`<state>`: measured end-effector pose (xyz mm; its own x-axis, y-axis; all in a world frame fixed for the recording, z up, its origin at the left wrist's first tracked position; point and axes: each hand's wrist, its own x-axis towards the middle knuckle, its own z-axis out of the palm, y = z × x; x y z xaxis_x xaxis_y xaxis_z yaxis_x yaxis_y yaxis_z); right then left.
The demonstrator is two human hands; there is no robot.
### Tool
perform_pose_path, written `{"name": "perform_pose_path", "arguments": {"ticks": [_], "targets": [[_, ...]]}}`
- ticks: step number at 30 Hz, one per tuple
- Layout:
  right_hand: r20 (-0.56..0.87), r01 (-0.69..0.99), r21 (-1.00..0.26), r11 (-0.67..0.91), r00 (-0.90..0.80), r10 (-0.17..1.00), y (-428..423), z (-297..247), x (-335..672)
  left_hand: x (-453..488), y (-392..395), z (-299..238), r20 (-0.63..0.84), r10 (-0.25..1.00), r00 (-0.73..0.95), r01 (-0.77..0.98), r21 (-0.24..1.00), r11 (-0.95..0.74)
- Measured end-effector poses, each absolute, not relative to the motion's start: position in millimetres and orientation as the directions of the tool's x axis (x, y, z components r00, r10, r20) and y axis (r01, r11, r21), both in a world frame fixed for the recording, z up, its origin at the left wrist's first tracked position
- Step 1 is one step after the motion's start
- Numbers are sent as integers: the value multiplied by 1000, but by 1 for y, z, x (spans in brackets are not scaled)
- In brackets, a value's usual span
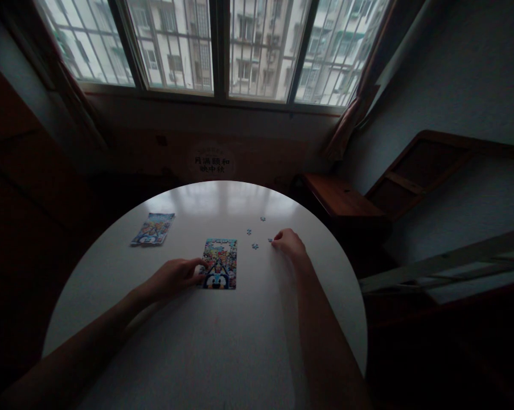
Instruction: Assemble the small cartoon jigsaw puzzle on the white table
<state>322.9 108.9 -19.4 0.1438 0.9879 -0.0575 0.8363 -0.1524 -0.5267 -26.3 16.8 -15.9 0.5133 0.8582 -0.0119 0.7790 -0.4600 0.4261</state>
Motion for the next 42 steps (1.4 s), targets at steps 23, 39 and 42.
{"name": "perform_pose_path", "arguments": {"ticks": [23, 39, 42], "targets": [[207, 641, -592, 489, -465, 861, 89, -8, 214, -27, 17, -16, 15, 854, 520, 776, 410, -480], [225, 685, -500, 530, -488, 843, 85, -15, 207, -27, 17, -16, 7, 852, 524, 774, 415, -479], [232, 701, -472, 534, -486, 843, 84, -14, 206, -27, 17, -17, 11, 851, 525, 772, 415, -482]]}}
